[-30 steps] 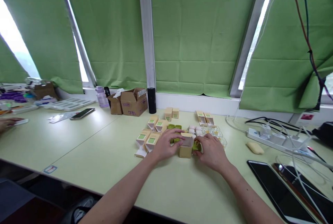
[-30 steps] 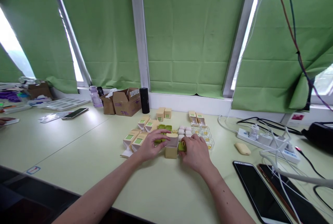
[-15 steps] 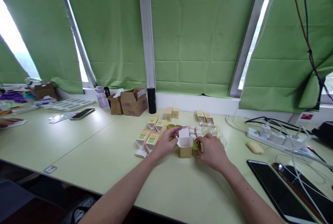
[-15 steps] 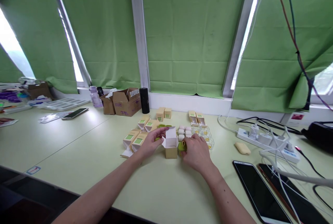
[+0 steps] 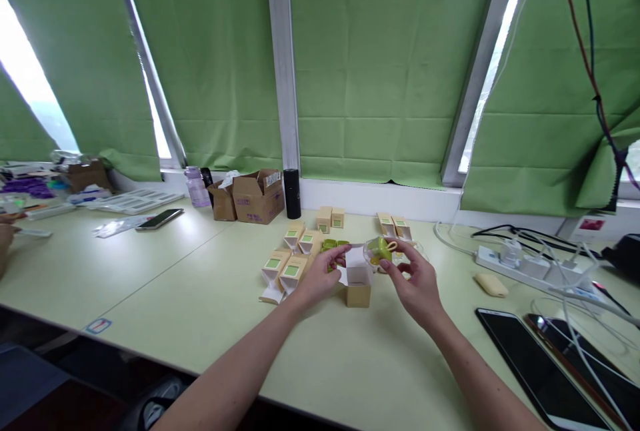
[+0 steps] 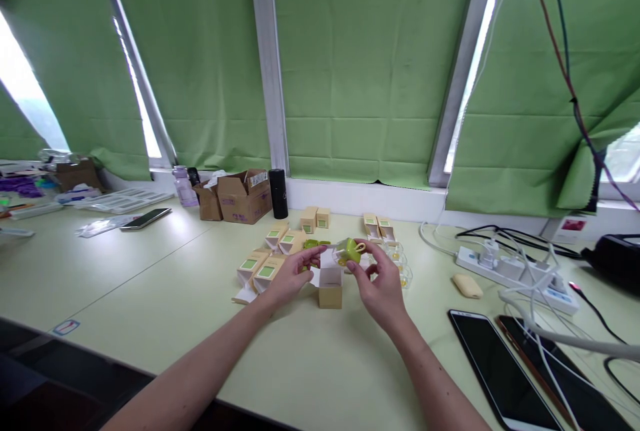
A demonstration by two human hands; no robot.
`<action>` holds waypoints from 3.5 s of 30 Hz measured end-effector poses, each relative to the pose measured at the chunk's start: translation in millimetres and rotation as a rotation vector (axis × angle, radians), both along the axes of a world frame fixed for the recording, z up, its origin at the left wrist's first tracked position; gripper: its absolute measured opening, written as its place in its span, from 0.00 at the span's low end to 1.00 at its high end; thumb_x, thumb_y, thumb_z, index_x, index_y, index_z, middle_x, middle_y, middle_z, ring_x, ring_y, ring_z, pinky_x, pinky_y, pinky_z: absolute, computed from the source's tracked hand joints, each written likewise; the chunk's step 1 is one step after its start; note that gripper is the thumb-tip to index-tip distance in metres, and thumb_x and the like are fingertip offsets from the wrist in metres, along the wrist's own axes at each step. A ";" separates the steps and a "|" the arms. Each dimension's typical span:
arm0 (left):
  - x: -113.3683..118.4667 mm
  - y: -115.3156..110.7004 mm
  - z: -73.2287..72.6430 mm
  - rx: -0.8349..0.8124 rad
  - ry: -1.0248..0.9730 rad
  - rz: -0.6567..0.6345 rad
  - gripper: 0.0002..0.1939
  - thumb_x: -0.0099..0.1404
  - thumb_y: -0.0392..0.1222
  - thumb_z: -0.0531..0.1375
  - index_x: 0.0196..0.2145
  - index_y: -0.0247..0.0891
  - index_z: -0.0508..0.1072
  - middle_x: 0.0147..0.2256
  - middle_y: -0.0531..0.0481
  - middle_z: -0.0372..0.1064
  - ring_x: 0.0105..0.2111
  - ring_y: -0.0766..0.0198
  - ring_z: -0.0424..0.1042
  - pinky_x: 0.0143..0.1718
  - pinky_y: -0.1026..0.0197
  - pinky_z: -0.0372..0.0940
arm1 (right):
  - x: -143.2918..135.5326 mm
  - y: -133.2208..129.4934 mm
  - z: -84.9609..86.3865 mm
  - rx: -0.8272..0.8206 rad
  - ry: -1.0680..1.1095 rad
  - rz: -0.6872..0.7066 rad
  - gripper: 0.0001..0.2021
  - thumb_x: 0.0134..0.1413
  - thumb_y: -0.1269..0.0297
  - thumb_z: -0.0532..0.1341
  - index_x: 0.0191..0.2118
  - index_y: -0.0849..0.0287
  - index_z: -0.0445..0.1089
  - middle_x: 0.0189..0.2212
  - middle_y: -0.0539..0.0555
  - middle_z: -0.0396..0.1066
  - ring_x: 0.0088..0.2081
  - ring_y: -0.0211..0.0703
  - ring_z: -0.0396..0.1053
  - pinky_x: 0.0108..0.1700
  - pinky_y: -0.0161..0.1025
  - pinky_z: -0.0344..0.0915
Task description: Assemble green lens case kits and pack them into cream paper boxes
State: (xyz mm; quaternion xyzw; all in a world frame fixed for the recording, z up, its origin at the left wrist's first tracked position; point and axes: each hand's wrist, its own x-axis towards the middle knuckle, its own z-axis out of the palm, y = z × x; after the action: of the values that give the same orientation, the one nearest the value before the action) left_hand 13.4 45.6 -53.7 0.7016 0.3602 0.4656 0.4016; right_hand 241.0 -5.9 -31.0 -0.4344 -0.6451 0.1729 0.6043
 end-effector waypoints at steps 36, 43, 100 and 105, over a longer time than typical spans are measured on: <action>1.8 -5.6 5.1 -0.014 -0.004 -0.049 0.40 0.52 0.27 0.55 0.63 0.39 0.75 0.54 0.41 0.76 0.51 0.53 0.73 0.54 0.51 0.69 | -4.8 -4.2 -10.3 -0.063 -0.573 0.048 0.13 0.64 0.63 0.60 0.53 0.51 0.67 0.45 0.55 0.77 0.41 0.50 0.75 0.41 0.45 0.70; 3.7 -11.9 12.5 -0.026 0.037 -0.021 0.41 0.52 0.25 0.55 0.64 0.34 0.74 0.47 0.42 0.76 0.47 0.56 0.72 0.50 0.55 0.68 | -10.8 -6.7 -14.2 -0.051 -0.548 0.089 0.10 0.64 0.66 0.60 0.50 0.52 0.67 0.46 0.57 0.74 0.44 0.52 0.72 0.38 0.43 0.69; 3.7 -1.4 4.6 -0.138 -0.125 -0.085 0.35 0.55 0.31 0.55 0.61 0.36 0.78 0.47 0.43 0.78 0.50 0.53 0.74 0.53 0.53 0.66 | -11.5 27.1 -36.3 -0.320 0.400 0.026 0.19 0.49 0.46 0.69 0.38 0.56 0.73 0.28 0.52 0.71 0.30 0.46 0.69 0.22 0.37 0.67; 6.3 -2.9 7.3 -0.152 -0.172 -0.102 0.33 0.55 0.29 0.56 0.59 0.36 0.79 0.52 0.42 0.79 0.53 0.52 0.74 0.58 0.51 0.66 | -16.3 25.7 -35.9 -0.358 0.436 0.054 0.19 0.45 0.48 0.71 0.37 0.55 0.72 0.25 0.49 0.68 0.26 0.44 0.68 0.19 0.35 0.63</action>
State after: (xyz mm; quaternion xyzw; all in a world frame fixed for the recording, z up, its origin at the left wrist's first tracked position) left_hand 19.7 42.7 -46.4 0.6441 0.3225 0.4745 0.5060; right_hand 224.7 19.8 -66.9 -0.4695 -0.4704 0.3892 0.6378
